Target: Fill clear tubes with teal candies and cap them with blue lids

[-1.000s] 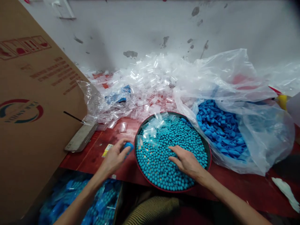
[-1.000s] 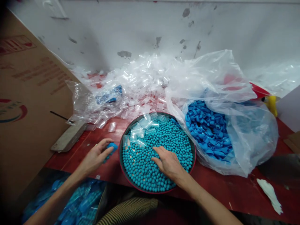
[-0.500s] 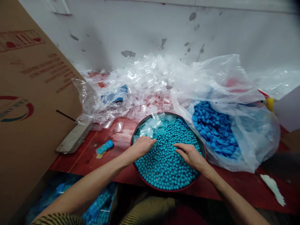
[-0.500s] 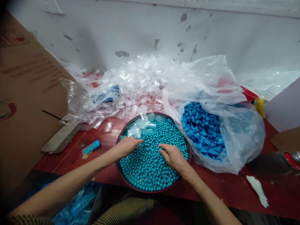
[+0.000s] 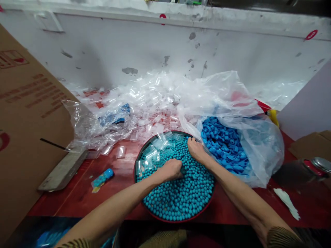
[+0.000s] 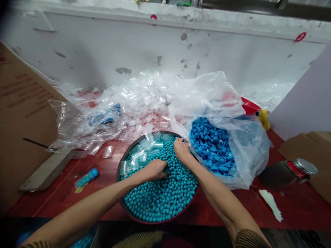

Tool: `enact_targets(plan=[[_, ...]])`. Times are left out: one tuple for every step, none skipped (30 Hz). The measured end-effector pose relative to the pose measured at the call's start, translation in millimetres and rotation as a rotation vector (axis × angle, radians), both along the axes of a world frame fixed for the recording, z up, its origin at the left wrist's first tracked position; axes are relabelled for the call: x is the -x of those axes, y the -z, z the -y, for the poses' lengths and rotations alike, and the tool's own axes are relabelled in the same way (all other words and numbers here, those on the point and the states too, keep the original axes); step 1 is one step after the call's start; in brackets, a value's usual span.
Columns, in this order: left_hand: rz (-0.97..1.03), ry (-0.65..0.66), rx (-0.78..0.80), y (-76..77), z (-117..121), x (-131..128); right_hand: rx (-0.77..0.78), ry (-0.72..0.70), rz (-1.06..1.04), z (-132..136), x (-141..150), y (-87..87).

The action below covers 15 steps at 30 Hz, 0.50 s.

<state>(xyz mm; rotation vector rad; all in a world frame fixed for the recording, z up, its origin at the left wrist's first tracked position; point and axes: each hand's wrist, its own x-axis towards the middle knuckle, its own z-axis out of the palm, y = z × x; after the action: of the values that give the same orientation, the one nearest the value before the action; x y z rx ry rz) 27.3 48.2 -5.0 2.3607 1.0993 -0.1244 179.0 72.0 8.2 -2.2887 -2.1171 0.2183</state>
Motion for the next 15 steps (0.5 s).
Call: enact_targets(plan=[[0.028, -0.04, 0.033, 2.2, -2, -9, -0.001, 0.02, -0.002, -5, 2, 1.2], [0.057, -0.082, 0.068, 4.6, -3, -17, 0.004, 0.037, -0.009, -8, 2, 2.5], [0.089, -0.126, 0.103, 7.1, -5, -24, 0.016, 0.051, -0.022, -10, 0, 3.6], [0.121, -0.171, 0.141, 9.5, -7, -30, 0.031, 0.062, -0.04, -12, -3, 4.6], [0.154, -0.215, 0.184, 11.7, -9, -35, 0.049, 0.071, -0.064, -12, -8, 5.4], [0.188, -0.254, 0.234, 13.6, -10, -38, 0.067, 0.077, -0.094, -11, -14, 5.9], [0.224, -0.286, 0.295, 15.1, -11, -41, 0.083, 0.08, -0.132, -10, -19, 6.4], [0.262, -0.309, 0.369, 16.1, -12, -42, 0.098, 0.079, -0.175, -8, -25, 6.9], [0.301, -0.323, 0.454, 16.7, -13, -43, 0.11, 0.077, -0.225, -6, -30, 7.6], [0.342, -0.331, 0.544, 16.9, -13, -43, 0.118, 0.076, -0.278, -3, -34, 8.6], [0.386, -0.335, 0.631, 16.8, -13, -42, 0.125, 0.078, -0.336, 0, -37, 10.0], [0.431, -0.337, 0.71, 16.5, -12, -40, 0.131, 0.083, -0.395, 4, -38, 11.6], [0.476, -0.34, 0.779, 16.1, -12, -38, 0.138, 0.092, -0.457, 8, -39, 13.5], [0.521, -0.342, 0.838, 15.7, -11, -36, 0.146, 0.103, -0.521, 12, -38, 15.4], [0.564, -0.344, 0.889, 15.4, -10, -33, 0.154, 0.113, -0.584, 16, -38, 17.1]])
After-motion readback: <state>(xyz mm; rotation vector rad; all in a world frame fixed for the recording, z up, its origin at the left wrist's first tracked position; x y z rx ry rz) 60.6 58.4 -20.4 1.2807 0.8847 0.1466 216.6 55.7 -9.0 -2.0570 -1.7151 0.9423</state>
